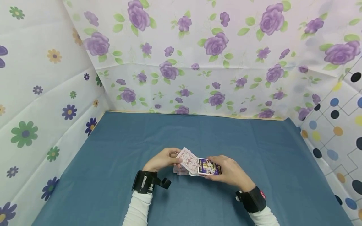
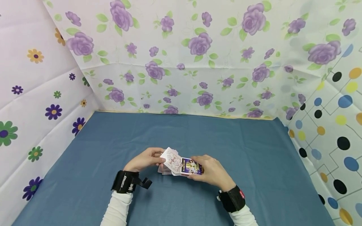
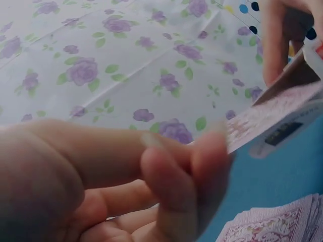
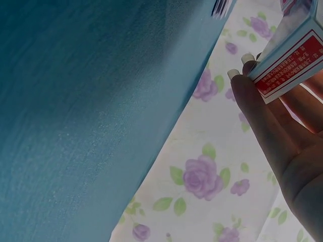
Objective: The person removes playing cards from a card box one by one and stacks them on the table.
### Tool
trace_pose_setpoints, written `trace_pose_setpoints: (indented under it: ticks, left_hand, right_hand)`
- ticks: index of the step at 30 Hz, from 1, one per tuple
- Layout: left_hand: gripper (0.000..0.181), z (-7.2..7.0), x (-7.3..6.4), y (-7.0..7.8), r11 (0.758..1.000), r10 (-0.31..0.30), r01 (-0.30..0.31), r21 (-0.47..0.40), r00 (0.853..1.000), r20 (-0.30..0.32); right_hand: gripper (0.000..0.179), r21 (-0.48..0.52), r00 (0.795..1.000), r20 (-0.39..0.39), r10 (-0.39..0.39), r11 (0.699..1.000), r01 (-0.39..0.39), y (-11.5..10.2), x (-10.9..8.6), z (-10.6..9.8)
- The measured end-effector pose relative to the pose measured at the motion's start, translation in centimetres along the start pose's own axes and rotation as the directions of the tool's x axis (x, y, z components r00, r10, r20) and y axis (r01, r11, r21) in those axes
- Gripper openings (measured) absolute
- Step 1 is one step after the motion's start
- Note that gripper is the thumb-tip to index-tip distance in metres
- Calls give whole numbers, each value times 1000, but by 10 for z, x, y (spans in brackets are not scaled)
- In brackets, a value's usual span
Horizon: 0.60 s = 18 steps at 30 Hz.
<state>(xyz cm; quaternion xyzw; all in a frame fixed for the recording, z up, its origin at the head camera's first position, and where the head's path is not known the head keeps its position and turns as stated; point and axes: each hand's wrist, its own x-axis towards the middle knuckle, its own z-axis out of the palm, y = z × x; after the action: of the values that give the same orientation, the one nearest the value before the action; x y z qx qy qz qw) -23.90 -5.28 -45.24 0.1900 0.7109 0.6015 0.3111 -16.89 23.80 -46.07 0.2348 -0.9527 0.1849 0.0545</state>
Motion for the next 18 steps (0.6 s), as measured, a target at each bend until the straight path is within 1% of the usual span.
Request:
trace_pose_setpoints:
  ticks: [3,5,8,9,12,16,18]
  left_hand:
    - [42,1,1,1,1000,-4,3,-19,997,-74]
    - [40,3,3,2,999,-6,-1,-49,992,-128]
    - [38,4,4,3,996,-8,-11,-89,977,-211]
    - [37,4,4,2,995,-13,-11,-98,970,-242]
    - [31,3,5,0,995,-23,-10,-97,941,-337]
    - [27,2,7,-7,999,-14,-11,-51,888,-459]
    - [25,2,8,-12,999,-7,-11,-33,864,-503]
  right_hand:
    - [70,2,1000,3,3,1000,-3,-1,1,0]
    - [70,3,1000,0,3,1000,-3,-1,1,0]
    - [71,3,1000,-5,3,1000,-3,-2,1,0]
    - [70,2,1000,-5,6,1000,-6,-2,1,0]
    - [70,-4,1000,-3,12,1000,-12,-2,1,0]
    - [70,0,1000,-4,5,1000,-5,-2,1,0]
    - [70,1,1000,-3,3,1000,-3,-2,1,-1]
